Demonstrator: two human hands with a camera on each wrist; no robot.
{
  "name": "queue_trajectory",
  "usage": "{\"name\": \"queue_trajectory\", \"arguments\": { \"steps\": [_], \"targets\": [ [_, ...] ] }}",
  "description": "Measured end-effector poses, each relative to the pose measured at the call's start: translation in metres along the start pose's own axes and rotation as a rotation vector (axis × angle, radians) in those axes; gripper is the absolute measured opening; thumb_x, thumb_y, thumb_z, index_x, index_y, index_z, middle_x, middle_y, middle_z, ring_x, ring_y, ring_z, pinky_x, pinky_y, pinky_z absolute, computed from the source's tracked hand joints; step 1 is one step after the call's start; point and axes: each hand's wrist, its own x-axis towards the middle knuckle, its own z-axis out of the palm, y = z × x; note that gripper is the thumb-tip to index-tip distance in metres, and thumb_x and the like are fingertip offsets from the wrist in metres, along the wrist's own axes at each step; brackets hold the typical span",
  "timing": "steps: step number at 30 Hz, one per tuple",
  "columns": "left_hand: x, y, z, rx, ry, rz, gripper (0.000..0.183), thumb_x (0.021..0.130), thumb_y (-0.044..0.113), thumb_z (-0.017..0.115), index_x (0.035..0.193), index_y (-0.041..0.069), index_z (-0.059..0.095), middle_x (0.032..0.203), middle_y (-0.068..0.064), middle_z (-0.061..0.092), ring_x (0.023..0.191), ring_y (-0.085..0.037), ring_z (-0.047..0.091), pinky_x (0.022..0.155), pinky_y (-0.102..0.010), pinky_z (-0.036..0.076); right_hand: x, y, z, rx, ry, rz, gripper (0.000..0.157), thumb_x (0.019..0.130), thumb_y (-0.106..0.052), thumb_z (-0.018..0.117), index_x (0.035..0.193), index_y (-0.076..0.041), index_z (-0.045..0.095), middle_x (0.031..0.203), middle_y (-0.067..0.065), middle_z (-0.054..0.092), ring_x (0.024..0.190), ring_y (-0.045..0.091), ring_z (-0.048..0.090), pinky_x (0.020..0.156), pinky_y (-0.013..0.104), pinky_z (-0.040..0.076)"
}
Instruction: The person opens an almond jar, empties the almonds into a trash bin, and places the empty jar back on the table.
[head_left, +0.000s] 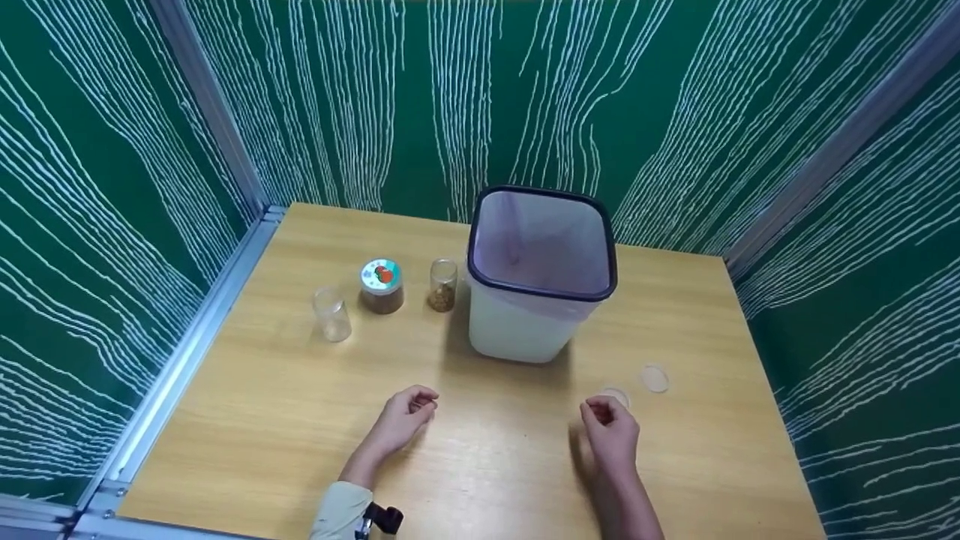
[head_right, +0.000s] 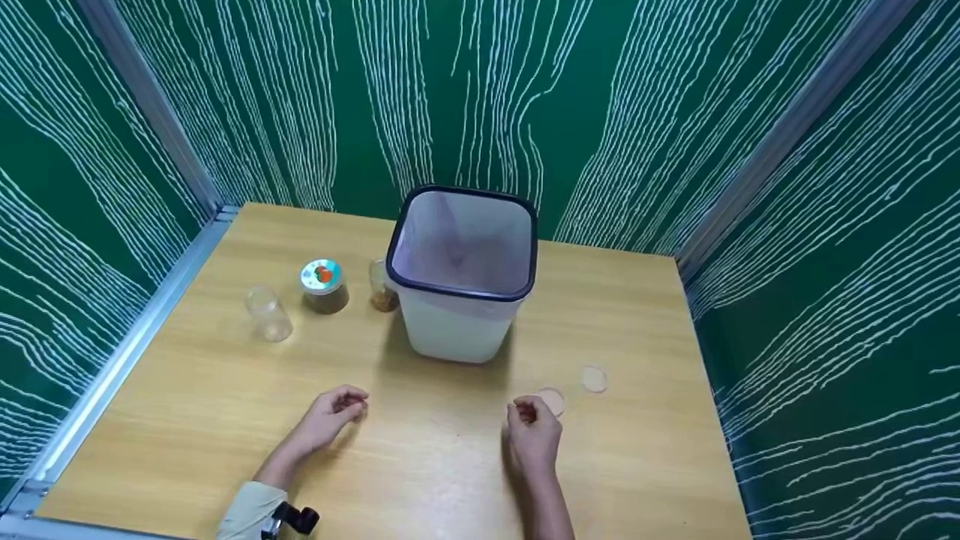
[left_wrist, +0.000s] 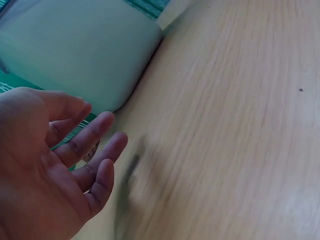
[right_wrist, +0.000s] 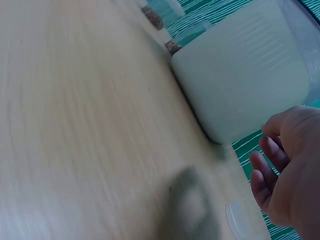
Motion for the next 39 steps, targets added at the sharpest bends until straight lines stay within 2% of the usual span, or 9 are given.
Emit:
{"name": "queue_trajectory", "arguments": {
  "steps": [5, 8, 17, 24, 30, 35, 39],
  "targets": [
    [0.008, 0.002, -0.002, 0.005, 0.073, 0.030, 0.020, 0.095, 0.003, 0.057, 0.111, -0.008, 0.062, 0.098, -0.014, 0.065, 0.089, -0.022, 0.060, 0.079, -0.029, 0.050, -0.004, -0.007, 0.007, 0.056, -0.057, 0.028, 0.009, 0.084, 0.004, 0.069, 0.091, 0.007, 0.066, 0.082, 0.012, 0.065, 0.070, 0.013, 0.058, 0.061, 0.018, 0.049],
    [0.015, 0.004, -0.003, -0.001, 0.099, 0.043, 0.020, 0.094, 0.001, 0.056, 0.111, -0.008, 0.062, 0.100, -0.017, 0.065, 0.091, -0.024, 0.061, 0.081, -0.032, 0.051, -0.006, -0.010, 0.013, 0.057, -0.069, 0.031, 0.009, 0.084, 0.004, 0.068, 0.092, 0.007, 0.066, 0.082, 0.013, 0.065, 0.072, 0.015, 0.058, 0.061, 0.018, 0.049],
    [0.044, 0.012, -0.011, 0.080, 0.162, 0.003, 0.025, 0.094, 0.003, 0.055, 0.118, -0.003, 0.061, 0.113, -0.018, 0.063, 0.098, -0.025, 0.059, 0.087, -0.040, 0.050, -0.009, -0.019, 0.037, 0.058, -0.110, -0.004, 0.006, 0.085, 0.000, 0.069, 0.090, 0.001, 0.067, 0.080, 0.008, 0.062, 0.074, 0.019, 0.057, 0.063, 0.022, 0.049],
    [0.063, 0.015, -0.028, 0.180, 0.319, 0.047, 0.029, 0.090, 0.002, 0.060, 0.119, 0.003, 0.062, 0.118, -0.012, 0.059, 0.109, -0.032, 0.055, 0.090, -0.045, 0.047, -0.016, -0.026, 0.048, 0.069, -0.174, 0.022, 0.006, 0.087, 0.000, 0.068, 0.093, 0.002, 0.067, 0.083, 0.008, 0.061, 0.078, 0.020, 0.056, 0.065, 0.023, 0.048],
    [0.078, 0.012, -0.041, 0.176, 0.464, 0.097, 0.042, 0.087, 0.000, 0.062, 0.128, 0.002, 0.053, 0.129, -0.013, 0.047, 0.120, -0.040, 0.045, 0.098, -0.046, 0.040, -0.024, -0.022, 0.056, 0.080, -0.199, 0.054, 0.007, 0.087, 0.000, 0.067, 0.094, 0.001, 0.067, 0.084, 0.008, 0.061, 0.079, 0.021, 0.056, 0.067, 0.025, 0.049],
    [0.090, 0.009, -0.047, 0.203, 0.501, 0.027, 0.061, 0.089, 0.006, 0.064, 0.143, 0.005, 0.035, 0.150, -0.019, 0.024, 0.134, -0.039, 0.033, 0.103, -0.049, 0.037, -0.029, -0.020, 0.064, 0.050, -0.242, 0.050, 0.008, 0.087, -0.001, 0.066, 0.095, 0.002, 0.067, 0.082, 0.007, 0.062, 0.076, 0.020, 0.057, 0.064, 0.026, 0.050],
    [0.108, 0.008, -0.052, 0.238, 0.553, -0.004, 0.080, 0.085, 0.007, 0.068, 0.150, 0.005, 0.022, 0.155, -0.025, 0.009, 0.139, -0.041, 0.022, 0.108, -0.050, 0.031, -0.029, -0.023, 0.069, 0.037, -0.290, 0.031, 0.007, 0.088, -0.003, 0.066, 0.095, 0.000, 0.066, 0.083, 0.006, 0.062, 0.077, 0.019, 0.058, 0.066, 0.027, 0.050]
  ]
}}
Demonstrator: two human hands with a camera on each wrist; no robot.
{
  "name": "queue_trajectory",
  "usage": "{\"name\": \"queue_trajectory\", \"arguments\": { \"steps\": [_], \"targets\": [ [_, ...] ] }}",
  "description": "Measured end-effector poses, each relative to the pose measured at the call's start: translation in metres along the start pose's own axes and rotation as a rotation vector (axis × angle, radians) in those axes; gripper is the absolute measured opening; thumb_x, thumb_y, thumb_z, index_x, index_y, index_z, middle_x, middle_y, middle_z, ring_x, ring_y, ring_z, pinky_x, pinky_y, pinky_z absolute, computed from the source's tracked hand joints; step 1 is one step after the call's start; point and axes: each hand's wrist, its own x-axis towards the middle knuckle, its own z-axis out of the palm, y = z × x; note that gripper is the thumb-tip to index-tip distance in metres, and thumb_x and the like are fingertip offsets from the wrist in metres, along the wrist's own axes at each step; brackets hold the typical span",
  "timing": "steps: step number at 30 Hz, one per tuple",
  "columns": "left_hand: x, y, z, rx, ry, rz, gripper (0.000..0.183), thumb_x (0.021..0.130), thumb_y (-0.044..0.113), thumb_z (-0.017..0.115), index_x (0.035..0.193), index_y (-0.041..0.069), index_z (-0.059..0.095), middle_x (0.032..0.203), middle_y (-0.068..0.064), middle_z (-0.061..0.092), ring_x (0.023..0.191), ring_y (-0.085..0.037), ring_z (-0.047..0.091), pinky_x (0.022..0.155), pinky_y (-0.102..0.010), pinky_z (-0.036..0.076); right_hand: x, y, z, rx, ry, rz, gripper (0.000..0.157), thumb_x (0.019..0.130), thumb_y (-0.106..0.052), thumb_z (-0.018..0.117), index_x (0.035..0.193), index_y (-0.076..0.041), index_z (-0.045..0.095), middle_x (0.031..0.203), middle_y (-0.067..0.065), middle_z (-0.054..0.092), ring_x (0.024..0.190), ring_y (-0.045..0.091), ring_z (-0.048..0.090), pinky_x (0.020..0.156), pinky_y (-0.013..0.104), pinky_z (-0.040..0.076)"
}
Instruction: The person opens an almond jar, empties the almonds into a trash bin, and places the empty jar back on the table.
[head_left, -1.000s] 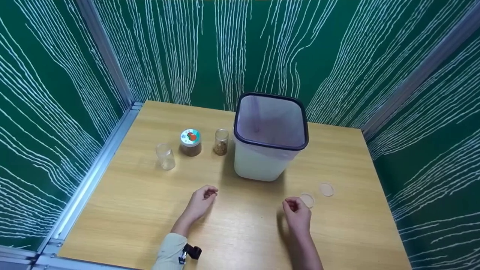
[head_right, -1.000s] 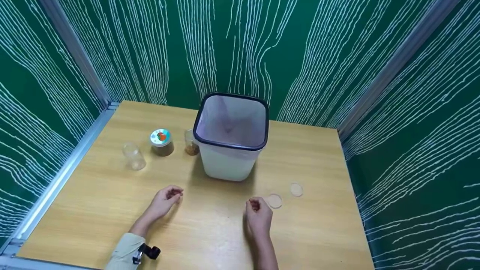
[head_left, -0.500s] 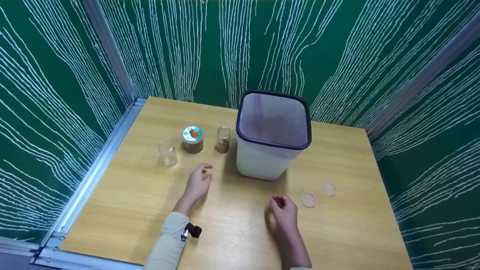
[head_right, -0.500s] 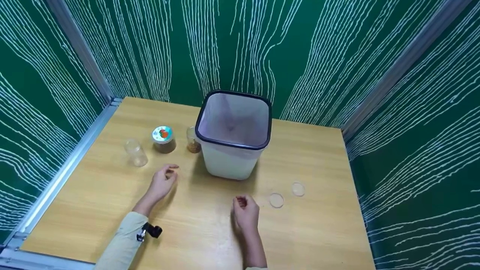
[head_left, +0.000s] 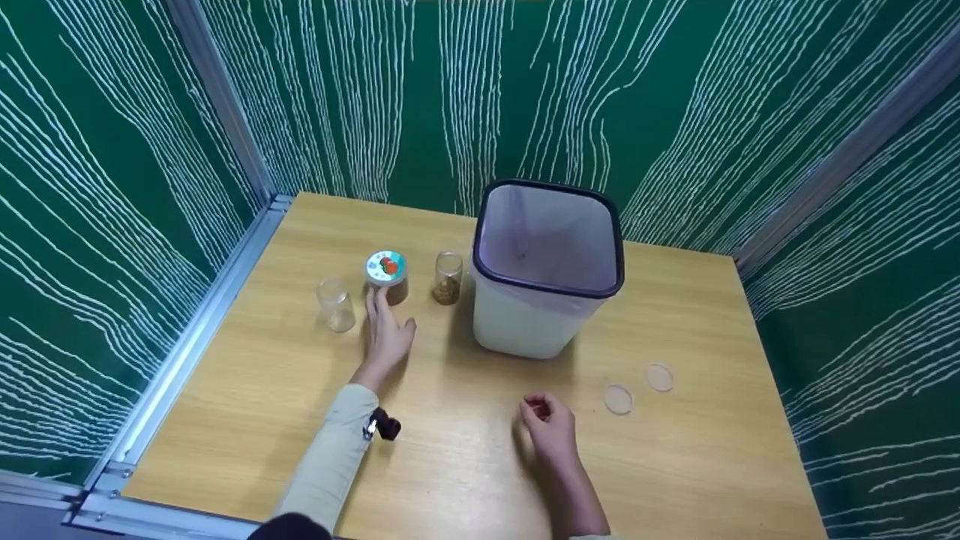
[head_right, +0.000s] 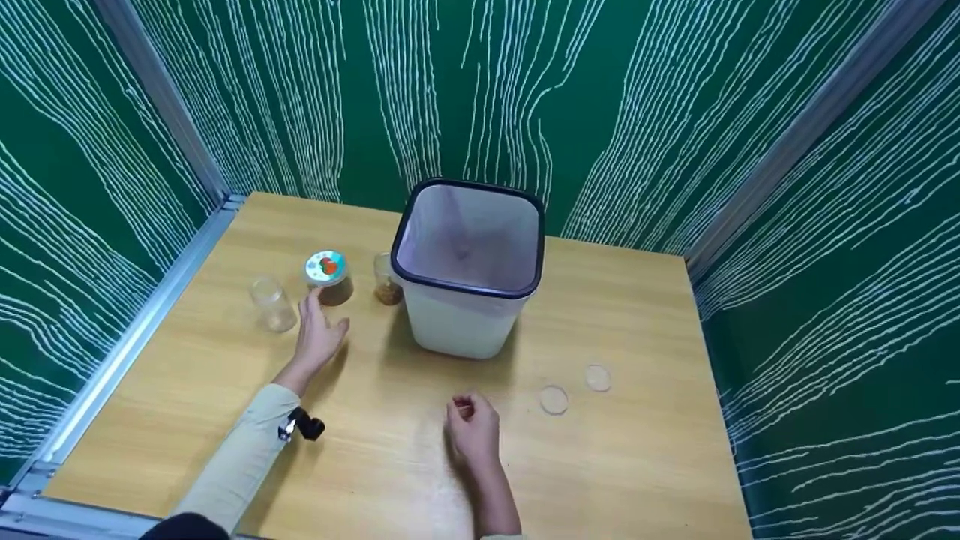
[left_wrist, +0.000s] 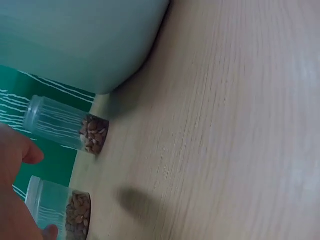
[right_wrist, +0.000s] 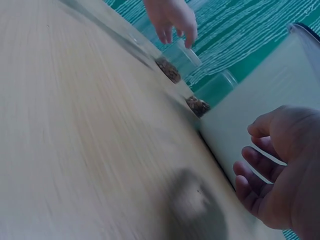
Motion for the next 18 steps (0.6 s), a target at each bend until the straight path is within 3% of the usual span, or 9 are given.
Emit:
{"name": "queue_trajectory", "arguments": {
  "steps": [4, 10, 15, 18],
  "targets": [
    [0.016, -0.005, 0.007, 0.015, 0.073, -0.056, 0.095, 0.080, 0.007, 0.074, 0.152, 0.004, 0.011, 0.154, -0.028, 0.004, 0.140, -0.043, 0.016, 0.110, -0.049, 0.027, 0.001, -0.002, 0.004, -0.005, -0.020, 0.010, 0.007, 0.089, -0.004, 0.065, 0.096, -0.002, 0.066, 0.085, 0.007, 0.062, 0.080, 0.020, 0.057, 0.069, 0.028, 0.050],
    [0.042, -0.012, 0.023, -0.028, 0.189, -0.095, 0.110, 0.075, 0.005, 0.079, 0.153, 0.005, 0.001, 0.153, -0.028, 0.010, 0.140, -0.040, 0.019, 0.113, -0.044, 0.023, 0.006, -0.004, 0.004, 0.017, -0.039, 0.016, 0.009, 0.089, -0.004, 0.065, 0.097, 0.000, 0.065, 0.085, 0.008, 0.061, 0.079, 0.021, 0.057, 0.067, 0.027, 0.051],
    [0.053, -0.022, 0.029, -0.089, 0.248, -0.091, 0.113, 0.073, 0.011, 0.083, 0.153, 0.004, 0.004, 0.150, -0.023, 0.022, 0.139, -0.034, 0.024, 0.114, -0.038, 0.020, 0.002, 0.001, 0.005, 0.045, -0.050, 0.050, 0.010, 0.090, -0.003, 0.064, 0.099, 0.002, 0.064, 0.085, 0.008, 0.060, 0.077, 0.021, 0.057, 0.064, 0.026, 0.051],
    [0.054, -0.033, 0.029, -0.092, 0.296, -0.122, 0.111, 0.069, 0.017, 0.086, 0.151, 0.002, 0.013, 0.146, -0.021, 0.031, 0.136, -0.033, 0.030, 0.113, -0.038, 0.023, -0.003, 0.004, 0.007, 0.063, -0.059, 0.068, 0.011, 0.089, -0.001, 0.063, 0.099, 0.003, 0.063, 0.083, 0.008, 0.060, 0.075, 0.020, 0.057, 0.061, 0.026, 0.050]
  ]
}}
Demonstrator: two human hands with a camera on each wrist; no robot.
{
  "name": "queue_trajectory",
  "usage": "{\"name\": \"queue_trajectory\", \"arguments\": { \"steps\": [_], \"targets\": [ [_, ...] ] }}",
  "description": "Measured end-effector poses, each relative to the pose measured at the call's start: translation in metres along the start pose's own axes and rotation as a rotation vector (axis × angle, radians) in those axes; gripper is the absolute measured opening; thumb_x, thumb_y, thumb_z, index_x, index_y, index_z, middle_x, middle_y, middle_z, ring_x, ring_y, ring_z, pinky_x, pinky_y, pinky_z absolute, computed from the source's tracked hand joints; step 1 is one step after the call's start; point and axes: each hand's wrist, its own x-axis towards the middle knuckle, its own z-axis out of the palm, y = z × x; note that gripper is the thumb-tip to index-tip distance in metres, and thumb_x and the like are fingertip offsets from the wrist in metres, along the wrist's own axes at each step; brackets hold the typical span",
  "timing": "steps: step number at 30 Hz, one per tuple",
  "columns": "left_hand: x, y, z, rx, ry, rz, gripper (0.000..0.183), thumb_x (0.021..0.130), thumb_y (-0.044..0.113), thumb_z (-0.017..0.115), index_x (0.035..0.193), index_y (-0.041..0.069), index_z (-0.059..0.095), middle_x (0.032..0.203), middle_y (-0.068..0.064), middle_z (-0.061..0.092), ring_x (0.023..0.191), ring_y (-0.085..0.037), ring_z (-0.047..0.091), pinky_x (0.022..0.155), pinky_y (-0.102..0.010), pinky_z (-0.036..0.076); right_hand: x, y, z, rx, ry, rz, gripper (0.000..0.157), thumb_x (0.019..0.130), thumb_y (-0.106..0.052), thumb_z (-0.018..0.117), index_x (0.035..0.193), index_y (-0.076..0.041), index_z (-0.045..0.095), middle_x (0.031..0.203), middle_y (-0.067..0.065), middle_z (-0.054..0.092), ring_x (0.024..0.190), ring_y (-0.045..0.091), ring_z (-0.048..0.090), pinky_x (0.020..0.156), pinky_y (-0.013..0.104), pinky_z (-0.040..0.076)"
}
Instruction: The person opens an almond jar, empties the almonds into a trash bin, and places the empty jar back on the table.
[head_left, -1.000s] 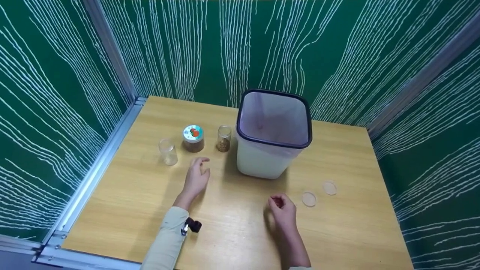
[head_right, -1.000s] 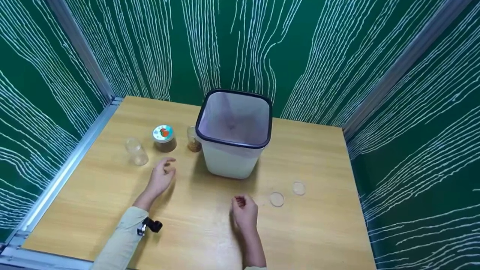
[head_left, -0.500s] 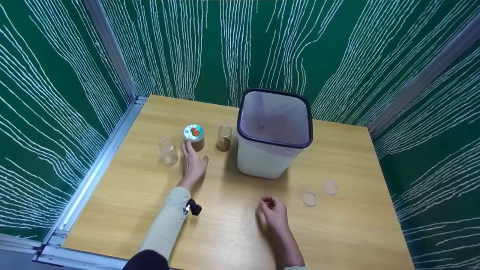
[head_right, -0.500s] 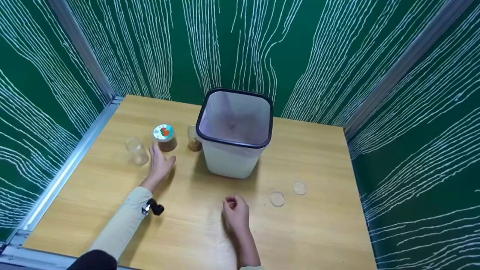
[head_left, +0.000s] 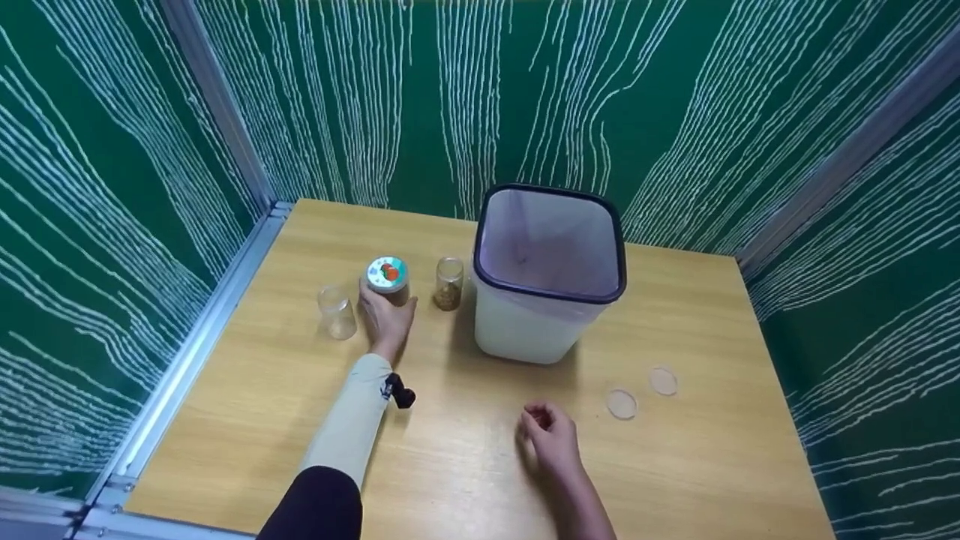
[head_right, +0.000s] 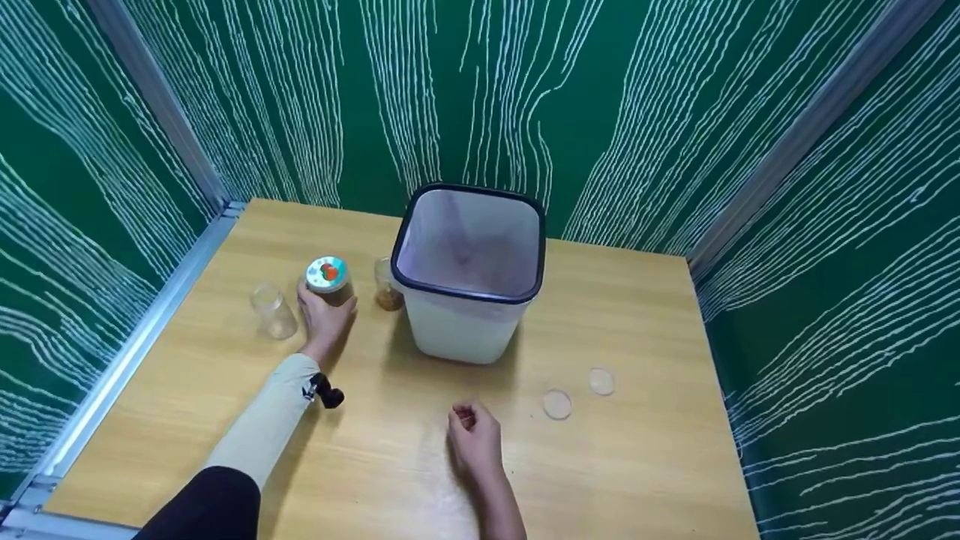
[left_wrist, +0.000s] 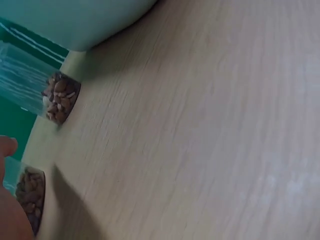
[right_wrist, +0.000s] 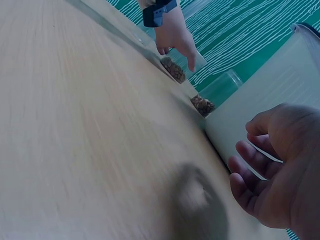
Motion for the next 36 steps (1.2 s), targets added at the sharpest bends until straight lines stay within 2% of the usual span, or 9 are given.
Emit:
{"name": "queue_trajectory", "arguments": {
  "steps": [4, 7, 14, 19, 25, 30, 33, 36],
  "targets": [
    [0.001, -0.008, 0.006, 0.075, 0.052, -0.068, 0.110, 0.064, 0.028, 0.090, 0.148, 0.001, 0.024, 0.141, -0.019, 0.041, 0.131, -0.034, 0.039, 0.109, -0.044, 0.031, -0.002, 0.003, -0.003, 0.010, -0.018, -0.009, 0.012, 0.089, 0.000, 0.063, 0.100, 0.006, 0.062, 0.081, 0.009, 0.060, 0.071, 0.018, 0.057, 0.060, 0.024, 0.049],
    [0.005, -0.011, 0.007, 0.127, 0.067, -0.103, 0.110, 0.063, 0.034, 0.091, 0.147, 0.002, 0.028, 0.140, -0.018, 0.044, 0.129, -0.035, 0.041, 0.106, -0.049, 0.033, -0.001, 0.002, -0.004, 0.018, -0.021, -0.017, 0.015, 0.090, -0.001, 0.063, 0.102, 0.008, 0.063, 0.081, 0.009, 0.061, 0.071, 0.016, 0.056, 0.059, 0.023, 0.047],
    [0.018, -0.010, 0.007, 0.150, 0.109, -0.144, 0.102, 0.061, 0.039, 0.091, 0.143, 0.008, 0.037, 0.134, -0.013, 0.050, 0.126, -0.032, 0.044, 0.105, -0.050, 0.033, 0.004, -0.003, -0.002, -0.006, -0.026, 0.011, 0.017, 0.089, -0.002, 0.063, 0.104, 0.007, 0.062, 0.082, 0.008, 0.060, 0.073, 0.018, 0.056, 0.060, 0.024, 0.048],
    [0.023, -0.014, 0.013, 0.203, 0.068, -0.166, 0.096, 0.061, 0.044, 0.090, 0.138, 0.009, 0.044, 0.129, -0.012, 0.055, 0.122, -0.032, 0.049, 0.102, -0.049, 0.036, 0.001, 0.001, -0.003, -0.028, 0.005, 0.044, 0.015, 0.087, 0.001, 0.062, 0.100, 0.006, 0.063, 0.083, 0.008, 0.058, 0.075, 0.019, 0.055, 0.061, 0.024, 0.048],
    [0.025, -0.015, 0.006, 0.249, 0.097, -0.175, 0.091, 0.060, 0.047, 0.088, 0.133, 0.009, 0.050, 0.126, -0.010, 0.058, 0.118, -0.031, 0.051, 0.101, -0.047, 0.036, -0.003, 0.001, -0.006, -0.011, -0.025, 0.044, 0.016, 0.088, 0.000, 0.062, 0.102, 0.008, 0.062, 0.084, 0.008, 0.058, 0.077, 0.019, 0.054, 0.062, 0.025, 0.049],
    [0.018, -0.013, 0.003, 0.260, 0.049, -0.153, 0.092, 0.058, 0.051, 0.088, 0.131, 0.009, 0.051, 0.124, -0.011, 0.059, 0.115, -0.031, 0.053, 0.099, -0.044, 0.039, -0.011, -0.010, -0.013, 0.007, -0.020, 0.046, 0.013, 0.090, 0.002, 0.060, 0.102, 0.009, 0.062, 0.083, 0.007, 0.058, 0.075, 0.018, 0.053, 0.060, 0.023, 0.048],
    [0.013, -0.006, 0.002, 0.234, 0.028, -0.125, 0.090, 0.058, 0.050, 0.089, 0.130, 0.008, 0.052, 0.121, -0.012, 0.060, 0.112, -0.031, 0.055, 0.096, -0.045, 0.042, -0.015, -0.012, -0.015, 0.001, -0.019, 0.028, 0.013, 0.091, 0.001, 0.060, 0.101, 0.008, 0.062, 0.083, 0.007, 0.058, 0.076, 0.018, 0.053, 0.061, 0.023, 0.047],
    [0.006, 0.000, -0.004, 0.204, -0.002, -0.120, 0.091, 0.060, 0.050, 0.088, 0.132, 0.008, 0.051, 0.122, -0.011, 0.059, 0.112, -0.030, 0.056, 0.095, -0.044, 0.044, -0.017, -0.002, -0.012, -0.029, -0.014, -0.008, 0.012, 0.090, -0.001, 0.061, 0.100, 0.006, 0.063, 0.084, 0.006, 0.058, 0.077, 0.017, 0.052, 0.064, 0.024, 0.046]
  ]
}}
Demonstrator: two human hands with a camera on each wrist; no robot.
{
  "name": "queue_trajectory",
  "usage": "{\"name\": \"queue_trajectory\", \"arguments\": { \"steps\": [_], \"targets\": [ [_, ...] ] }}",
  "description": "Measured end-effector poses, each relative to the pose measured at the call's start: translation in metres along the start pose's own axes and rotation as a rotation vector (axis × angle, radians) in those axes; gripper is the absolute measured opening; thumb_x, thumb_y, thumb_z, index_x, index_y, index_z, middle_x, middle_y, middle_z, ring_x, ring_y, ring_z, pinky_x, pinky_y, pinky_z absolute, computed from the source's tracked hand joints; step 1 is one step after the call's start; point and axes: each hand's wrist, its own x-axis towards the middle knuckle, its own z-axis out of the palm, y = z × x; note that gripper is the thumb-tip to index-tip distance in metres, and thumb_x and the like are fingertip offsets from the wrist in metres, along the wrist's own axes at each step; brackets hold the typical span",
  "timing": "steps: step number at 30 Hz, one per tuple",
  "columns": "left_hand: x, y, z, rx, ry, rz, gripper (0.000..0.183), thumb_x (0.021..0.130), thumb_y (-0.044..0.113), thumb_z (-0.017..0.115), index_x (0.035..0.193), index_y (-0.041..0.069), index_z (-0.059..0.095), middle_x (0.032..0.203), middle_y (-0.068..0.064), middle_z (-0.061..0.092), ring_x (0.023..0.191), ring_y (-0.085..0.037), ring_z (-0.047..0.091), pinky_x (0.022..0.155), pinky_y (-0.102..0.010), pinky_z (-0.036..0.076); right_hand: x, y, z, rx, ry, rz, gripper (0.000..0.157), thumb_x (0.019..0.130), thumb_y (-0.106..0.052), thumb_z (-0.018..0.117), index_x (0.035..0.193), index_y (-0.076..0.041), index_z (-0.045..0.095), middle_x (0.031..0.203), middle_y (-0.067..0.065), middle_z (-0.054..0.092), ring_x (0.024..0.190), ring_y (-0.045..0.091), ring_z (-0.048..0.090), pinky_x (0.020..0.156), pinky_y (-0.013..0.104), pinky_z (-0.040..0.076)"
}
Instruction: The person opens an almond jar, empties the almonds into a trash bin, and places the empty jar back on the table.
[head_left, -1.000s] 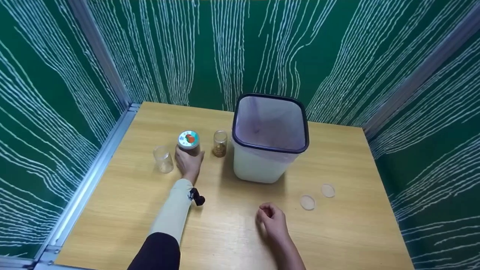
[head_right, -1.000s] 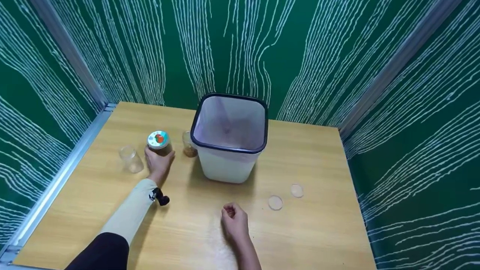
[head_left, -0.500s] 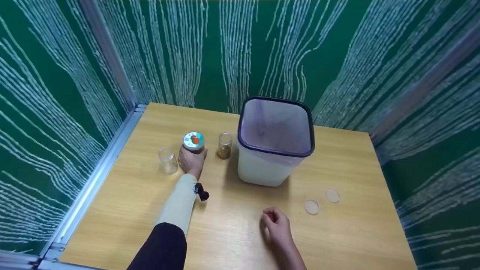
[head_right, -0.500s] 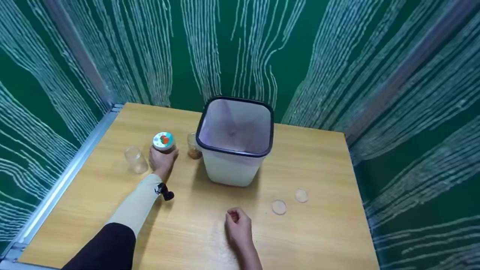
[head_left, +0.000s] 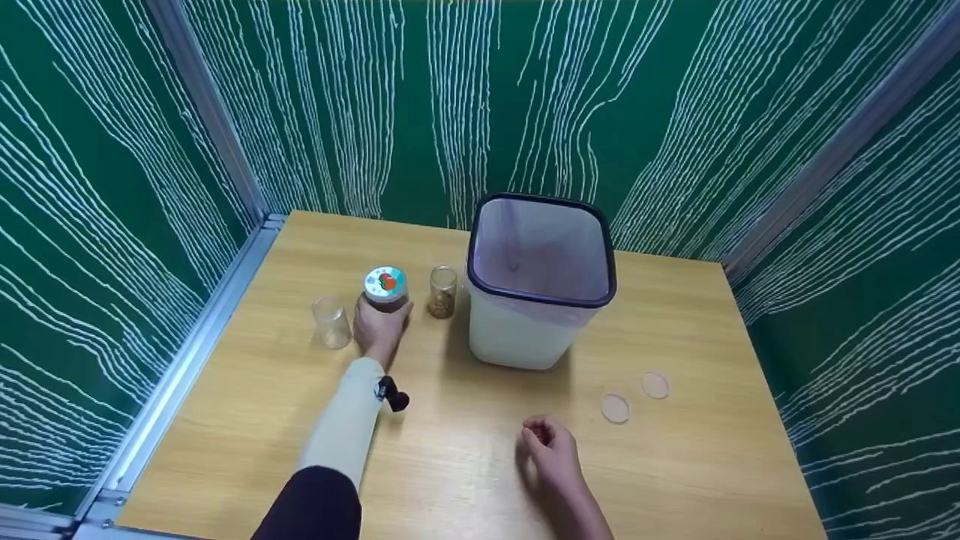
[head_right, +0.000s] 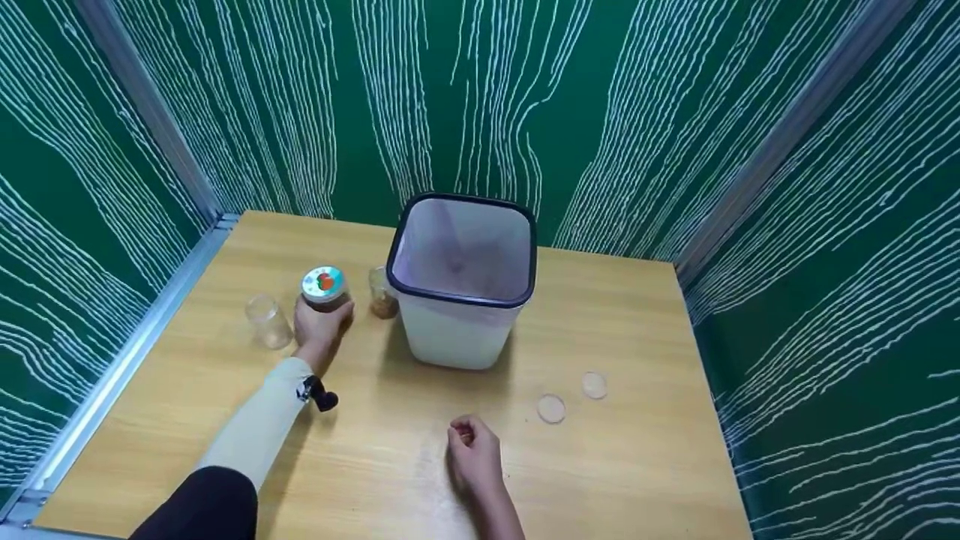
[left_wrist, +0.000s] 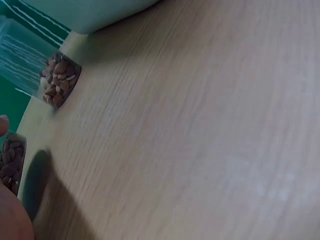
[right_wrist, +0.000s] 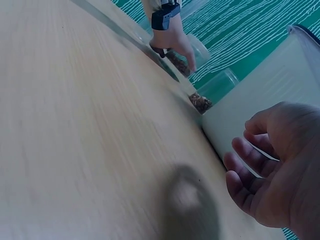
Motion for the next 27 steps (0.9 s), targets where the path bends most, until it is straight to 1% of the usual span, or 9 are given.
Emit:
{"name": "queue_trajectory", "arguments": {
  "steps": [4, 9, 13, 17, 21, 25, 27],
  "targets": [
    [-0.008, 0.004, -0.006, -0.051, -0.048, 0.007, 0.096, 0.062, 0.050, 0.086, 0.138, 0.009, 0.044, 0.128, -0.011, 0.057, 0.116, -0.028, 0.054, 0.097, -0.042, 0.043, -0.003, 0.003, 0.001, -0.019, 0.008, -0.035, 0.013, 0.089, -0.001, 0.061, 0.099, 0.006, 0.063, 0.083, 0.006, 0.058, 0.077, 0.018, 0.053, 0.065, 0.025, 0.046],
    [-0.019, 0.003, -0.014, -0.124, -0.110, 0.025, 0.102, 0.064, 0.050, 0.085, 0.146, 0.014, 0.036, 0.137, -0.009, 0.051, 0.125, -0.025, 0.047, 0.104, -0.040, 0.038, -0.006, 0.000, -0.002, -0.035, -0.003, -0.025, 0.013, 0.090, -0.001, 0.060, 0.100, 0.007, 0.063, 0.082, 0.006, 0.058, 0.077, 0.018, 0.053, 0.064, 0.024, 0.046],
    [-0.034, 0.005, -0.024, -0.198, -0.142, 0.056, 0.105, 0.064, 0.047, 0.087, 0.149, 0.015, 0.033, 0.142, -0.009, 0.045, 0.130, -0.024, 0.042, 0.108, -0.040, 0.033, -0.006, -0.002, -0.005, -0.051, -0.022, -0.011, 0.014, 0.091, -0.001, 0.061, 0.102, 0.008, 0.063, 0.084, 0.006, 0.059, 0.079, 0.019, 0.053, 0.066, 0.025, 0.046],
    [-0.052, 0.009, -0.035, -0.262, -0.149, 0.114, 0.101, 0.066, 0.040, 0.088, 0.148, 0.016, 0.034, 0.142, -0.008, 0.044, 0.131, -0.024, 0.041, 0.108, -0.042, 0.033, -0.004, -0.004, -0.006, -0.050, -0.025, 0.013, 0.014, 0.091, -0.003, 0.060, 0.102, 0.007, 0.063, 0.085, 0.006, 0.059, 0.080, 0.019, 0.054, 0.066, 0.025, 0.047],
    [-0.069, 0.011, -0.045, -0.312, -0.155, 0.209, 0.094, 0.066, 0.030, 0.089, 0.144, 0.014, 0.038, 0.136, -0.007, 0.045, 0.128, -0.024, 0.042, 0.108, -0.043, 0.032, -0.002, -0.009, -0.006, -0.035, -0.027, 0.027, 0.015, 0.092, -0.003, 0.060, 0.103, 0.007, 0.063, 0.086, 0.007, 0.059, 0.080, 0.019, 0.054, 0.066, 0.026, 0.047],
    [-0.087, 0.011, -0.055, -0.298, -0.181, 0.290, 0.089, 0.064, 0.028, 0.090, 0.138, 0.013, 0.044, 0.129, -0.005, 0.048, 0.124, -0.022, 0.045, 0.106, -0.042, 0.034, 0.000, -0.013, -0.006, -0.032, -0.023, 0.029, 0.017, 0.092, -0.004, 0.060, 0.105, 0.007, 0.063, 0.087, 0.007, 0.059, 0.080, 0.018, 0.054, 0.066, 0.025, 0.048],
    [-0.096, 0.013, -0.060, -0.303, -0.192, 0.319, 0.090, 0.062, 0.027, 0.092, 0.137, 0.011, 0.044, 0.128, -0.006, 0.049, 0.122, -0.024, 0.046, 0.106, -0.044, 0.035, 0.001, -0.015, -0.005, -0.039, -0.025, 0.012, 0.018, 0.093, -0.005, 0.060, 0.106, 0.006, 0.063, 0.088, 0.007, 0.061, 0.080, 0.018, 0.055, 0.066, 0.025, 0.048]
  ]
}}
